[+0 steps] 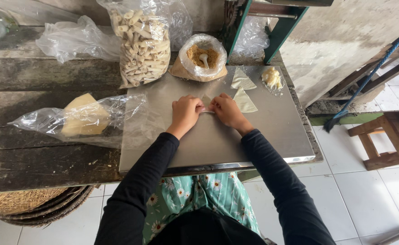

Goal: The person repeatedly folds thin triangular wrappers, scoops a brown granular filling from a bag with a small spoon, places it in the wrapper, and folds the wrapper into a sealed triangular dumpling. The finished dumplings are stacked on the metal table.

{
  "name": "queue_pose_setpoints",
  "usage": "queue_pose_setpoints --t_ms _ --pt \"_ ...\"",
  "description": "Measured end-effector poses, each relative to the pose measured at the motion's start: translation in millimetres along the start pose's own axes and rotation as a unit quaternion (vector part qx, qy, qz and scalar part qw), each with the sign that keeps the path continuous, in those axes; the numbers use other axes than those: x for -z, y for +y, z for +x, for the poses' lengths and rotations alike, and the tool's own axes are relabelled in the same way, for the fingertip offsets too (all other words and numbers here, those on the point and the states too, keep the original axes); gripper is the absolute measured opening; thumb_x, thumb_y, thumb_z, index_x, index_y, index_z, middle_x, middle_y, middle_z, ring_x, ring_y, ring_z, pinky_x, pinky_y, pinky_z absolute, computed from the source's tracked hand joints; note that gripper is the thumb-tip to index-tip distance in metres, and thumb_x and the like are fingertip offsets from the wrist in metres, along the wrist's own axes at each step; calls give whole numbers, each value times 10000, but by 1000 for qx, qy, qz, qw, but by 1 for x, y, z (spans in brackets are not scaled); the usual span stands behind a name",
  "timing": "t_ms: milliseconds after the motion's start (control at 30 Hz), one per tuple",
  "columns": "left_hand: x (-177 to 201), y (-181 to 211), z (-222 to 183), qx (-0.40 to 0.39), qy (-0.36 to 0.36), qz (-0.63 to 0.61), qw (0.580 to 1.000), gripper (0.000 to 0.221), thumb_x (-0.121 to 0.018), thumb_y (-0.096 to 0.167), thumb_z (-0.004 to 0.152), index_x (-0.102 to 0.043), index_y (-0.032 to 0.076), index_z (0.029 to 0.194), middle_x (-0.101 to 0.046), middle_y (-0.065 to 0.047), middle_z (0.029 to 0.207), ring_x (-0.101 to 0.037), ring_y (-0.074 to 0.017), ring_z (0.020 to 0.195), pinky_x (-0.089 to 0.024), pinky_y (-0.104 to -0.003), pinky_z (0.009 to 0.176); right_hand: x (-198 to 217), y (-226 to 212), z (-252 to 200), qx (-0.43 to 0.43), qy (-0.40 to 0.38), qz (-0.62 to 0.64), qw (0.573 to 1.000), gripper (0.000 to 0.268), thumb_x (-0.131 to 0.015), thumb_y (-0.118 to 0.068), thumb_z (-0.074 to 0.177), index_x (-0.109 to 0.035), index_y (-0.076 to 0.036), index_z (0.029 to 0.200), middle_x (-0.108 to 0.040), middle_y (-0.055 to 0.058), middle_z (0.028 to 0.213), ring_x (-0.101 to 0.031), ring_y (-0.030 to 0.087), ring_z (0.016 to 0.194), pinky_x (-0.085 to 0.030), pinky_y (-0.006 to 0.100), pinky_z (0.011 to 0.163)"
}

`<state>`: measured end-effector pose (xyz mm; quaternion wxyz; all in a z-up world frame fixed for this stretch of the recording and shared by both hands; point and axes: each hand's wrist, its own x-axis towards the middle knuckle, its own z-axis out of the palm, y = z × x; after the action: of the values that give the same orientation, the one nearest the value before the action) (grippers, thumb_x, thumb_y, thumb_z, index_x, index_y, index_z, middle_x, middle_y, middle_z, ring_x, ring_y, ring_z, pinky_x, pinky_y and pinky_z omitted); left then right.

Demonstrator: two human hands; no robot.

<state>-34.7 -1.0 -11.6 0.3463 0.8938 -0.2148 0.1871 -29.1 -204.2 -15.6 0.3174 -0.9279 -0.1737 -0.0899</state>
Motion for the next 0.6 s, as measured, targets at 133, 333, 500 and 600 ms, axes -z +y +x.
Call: queue_pose_setpoints --t_ms 133,333,500,600 --pt "-5 -7 -8 -109 21 46 993 86 -786 263 848 -761 181 858 -691 15 911 -624 -231 977 -391 -455 872 9 -6 -11 76 27 -25 996 161 -729 -247 872 -732 -100 936 -614 106 1011 -559 311 1042 -392 448 915" --pt "-10 4 2 123 11 21 992 123 -808 310 811 -794 188 825 -722 -12 957 -607 -296 969 -388 -494 804 0 -13 -1 -148 21 -43 988 277 -789 -401 852 -765 -135 926 -623 59 950 -600 219 949 -364 386 911" --pt "-10 7 8 153 -15 7 988 138 -798 343 838 -794 205 839 -740 7 932 -616 -277 993 -396 -483 835 2 -6 7 -185 -8 15 983 274 -806 -393 802 -750 -162 939 -653 34 928 -634 202 915 -409 380 864" --pt "-6 -1 2 62 3 29 998 143 -812 346 824 -792 205 840 -707 -7 897 -602 -272 985 -374 -474 843 1 0 1 -104 3 -40 994 211 -789 -346 834 -760 -156 922 -608 44 986 -589 217 989 -344 409 905"
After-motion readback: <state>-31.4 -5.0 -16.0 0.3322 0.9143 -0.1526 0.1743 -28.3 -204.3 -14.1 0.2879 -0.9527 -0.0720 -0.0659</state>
